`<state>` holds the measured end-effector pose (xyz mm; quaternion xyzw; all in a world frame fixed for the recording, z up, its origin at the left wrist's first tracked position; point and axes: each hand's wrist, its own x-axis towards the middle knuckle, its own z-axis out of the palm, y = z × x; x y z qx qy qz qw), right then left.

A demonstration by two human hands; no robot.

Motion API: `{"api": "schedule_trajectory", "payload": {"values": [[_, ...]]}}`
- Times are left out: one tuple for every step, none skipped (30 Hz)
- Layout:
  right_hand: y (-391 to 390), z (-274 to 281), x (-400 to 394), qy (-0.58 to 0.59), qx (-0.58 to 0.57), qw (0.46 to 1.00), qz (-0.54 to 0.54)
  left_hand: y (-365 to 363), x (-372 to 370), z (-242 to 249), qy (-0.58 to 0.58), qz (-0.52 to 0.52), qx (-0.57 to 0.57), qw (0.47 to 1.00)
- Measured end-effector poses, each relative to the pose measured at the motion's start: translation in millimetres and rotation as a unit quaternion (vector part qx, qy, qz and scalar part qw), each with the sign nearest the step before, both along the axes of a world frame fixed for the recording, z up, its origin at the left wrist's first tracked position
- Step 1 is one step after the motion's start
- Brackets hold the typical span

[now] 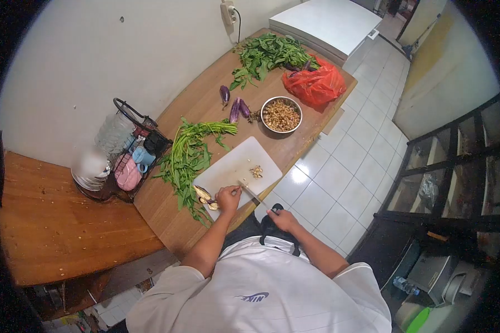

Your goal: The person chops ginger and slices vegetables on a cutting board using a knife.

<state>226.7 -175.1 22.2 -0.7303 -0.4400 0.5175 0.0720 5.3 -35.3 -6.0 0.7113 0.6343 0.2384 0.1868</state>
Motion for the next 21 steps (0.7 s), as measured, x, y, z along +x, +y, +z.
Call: {"api": "schedule_trajectory", "payload": {"values": [[-0.7, 0.3, 1.4, 0.013, -0.009, 1.0, -0.006, -0.3, 0.0, 0.2, -0.009, 0.003, -0.004, 1.0], [-1.9, 1.2, 2.5, 0.013, -0.009, 1.0, -0.007, 0.4, 1.3, 0.4, -0.008, 0.001, -0.005, 1.0], [-4.5, 3.3, 2.8, 0.021, -0.024, 0.999, 0.005, 1.0, 1.5, -0.1, 0.001, 0.009, -0.012, 1.0], [-6.3, 5.3, 2.5, 0.03, -0.039, 0.999, 0.017, 0.4, 1.1, -0.6, 0.01, 0.018, -0.019, 1.0], [-5.7, 6.9, 1.9, 0.029, -0.039, 0.999, 0.019, 0.2, 1.1, -1.0, 0.01, 0.019, -0.019, 1.0], [-4.8, 5.7, 1.6, 0.029, -0.036, 0.999, 0.02, 0.8, 1.3, -2.2, 0.005, 0.019, -0.008, 1.0], [-4.1, 4.2, 1.3, 0.029, -0.032, 0.999, 0.022, 1.4, 1.0, -3.6, 0.001, 0.018, 0.003, 1.0], [-1.7, 1.9, 2.0, 0.029, -0.032, 0.999, 0.023, 1.7, 0.9, -5.4, 0.002, 0.02, 0.003, 1.0], [5.1, 4.7, 2.2, 0.018, -0.032, 0.999, 0.036, 2.2, 1.6, -5.0, 0.001, 0.023, -0.005, 1.0], [10.8, 6.2, 1.2, 0.007, -0.034, 0.998, 0.049, 1.5, 1.4, -5.5, 0.001, 0.027, -0.013, 1.0], [16.8, 7.4, -0.6, 0.008, -0.037, 0.998, 0.05, 0.8, 1.4, -6.2, 0.003, 0.028, -0.016, 0.999], [23.0, 5.2, -2.3, 0.003, -0.028, 0.998, 0.048, 0.8, 1.5, -7.0, 0.008, 0.024, -0.018, 1.0], [26.7, 4.2, -4.7, -0.001, -0.016, 0.999, 0.045, 0.9, -0.2, -6.8, 0.013, 0.021, -0.018, 1.0], [26.3, 5.3, -5.3, 0.013, -0.029, 0.999, 0.04, -0.4, -1.7, -5.5, 0.015, 0.022, -0.017, 0.999], [23.4, 7.5, -6.0, 0.014, -0.027, 0.999, 0.041, -2.1, -1.0, -2.3, 0.018, 0.024, -0.009, 1.0], [16.9, 9.5, -5.6, 0.02, -0.035, 0.999, 0.029, -2.5, 0.9, 2.9, 0.02, 0.026, 0.0, 0.999], [8.8, 11.7, -4.5, 0.025, -0.043, 0.999, 0.018, -3.0, 2.2, 7.8, 0.019, 0.028, 0.001, 0.999], [1.3, 12.8, -7.0, -0.003, -0.002, 1.0, 0.012, -5.1, 2.6, 11.0, 0.033, 0.03, 0.006, 0.999], [-0.8, 12.2, -5.8, -0.003, -0.004, 1.0, 0.014, -7.4, 2.7, 13.6, 0.047, 0.031, 0.01, 0.998], [-5.7, 11.9, -4.0, 0.017, -0.017, 1.0, 0.011, -7.2, 2.7, 15.5, 0.048, 0.032, 0.007, 0.998], [-9.0, 16.1, -4.3, 0.037, -0.032, 0.999, 0.007, -6.6, 1.6, 13.4, 0.052, 0.045, 0.004, 0.998]]}}
